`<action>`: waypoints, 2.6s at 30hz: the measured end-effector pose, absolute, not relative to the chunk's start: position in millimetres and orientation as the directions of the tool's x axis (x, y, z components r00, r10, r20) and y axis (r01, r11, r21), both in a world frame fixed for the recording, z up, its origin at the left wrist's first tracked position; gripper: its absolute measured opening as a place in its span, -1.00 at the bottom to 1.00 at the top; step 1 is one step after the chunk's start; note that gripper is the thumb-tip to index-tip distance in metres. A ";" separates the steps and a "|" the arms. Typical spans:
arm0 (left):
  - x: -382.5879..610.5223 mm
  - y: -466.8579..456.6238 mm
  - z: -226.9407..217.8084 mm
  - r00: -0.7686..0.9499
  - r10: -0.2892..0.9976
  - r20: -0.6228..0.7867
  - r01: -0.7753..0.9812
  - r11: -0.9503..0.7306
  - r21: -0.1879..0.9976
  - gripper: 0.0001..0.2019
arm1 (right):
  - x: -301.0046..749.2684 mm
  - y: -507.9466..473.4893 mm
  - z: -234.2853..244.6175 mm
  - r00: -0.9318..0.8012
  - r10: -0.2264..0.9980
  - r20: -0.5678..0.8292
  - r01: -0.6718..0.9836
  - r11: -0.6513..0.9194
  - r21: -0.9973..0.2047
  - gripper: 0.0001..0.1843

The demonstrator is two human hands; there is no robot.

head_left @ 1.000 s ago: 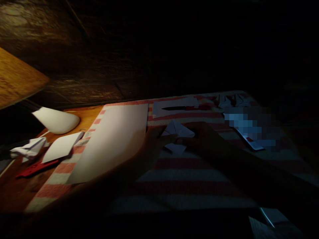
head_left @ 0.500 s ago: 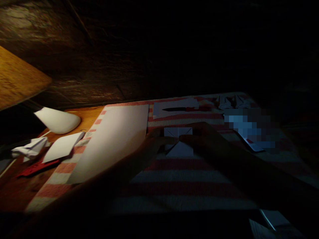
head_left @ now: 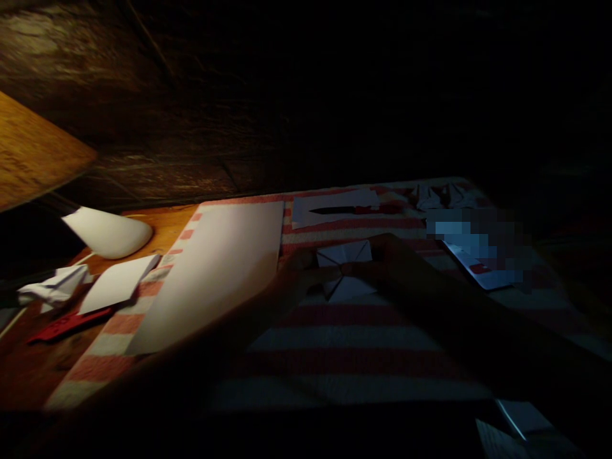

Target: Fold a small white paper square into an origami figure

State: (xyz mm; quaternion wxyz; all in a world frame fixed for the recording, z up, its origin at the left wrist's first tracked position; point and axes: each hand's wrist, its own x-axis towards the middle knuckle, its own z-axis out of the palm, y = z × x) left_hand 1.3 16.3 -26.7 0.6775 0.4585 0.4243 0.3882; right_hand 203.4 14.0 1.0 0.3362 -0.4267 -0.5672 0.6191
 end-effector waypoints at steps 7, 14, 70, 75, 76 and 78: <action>3.6 11.3 -20.1 0.201 0.973 -0.116 -0.120 0.142 0.982 -0.71 | 201.2 12.2 2.8 -0.390 0.898 -0.204 0.126 -0.167 -0.978 -0.83; 7.5 9.7 -12.5 0.209 0.978 -0.020 0.124 -0.007 0.992 -0.65 | 203.0 15.0 1.9 -0.382 0.901 -0.204 0.141 -0.161 -0.977 -0.82; -4.5 23.1 -19.5 0.319 0.937 -0.145 0.151 0.101 0.983 -0.77 | 209.3 19.3 -7.6 -0.422 0.905 -0.046 0.132 0.011 -0.991 -0.71; -3.3 22.4 -19.0 0.346 0.924 -0.160 0.062 0.147 0.987 -0.76 | 207.8 19.6 -9.8 -0.459 0.887 -0.049 0.104 -0.001 -0.995 -0.68; -3.1 22.4 -18.5 0.349 0.923 -0.161 0.025 0.163 0.986 -0.76 | 207.2 19.4 -10.4 -0.452 0.891 -0.045 0.083 -0.008 -0.997 -0.68; -3.0 22.5 -17.0 0.346 0.922 -0.170 -0.027 0.191 0.981 -0.76 | 206.2 18.8 -11.8 -0.435 0.900 -0.002 -0.001 -0.003 -1.000 -0.68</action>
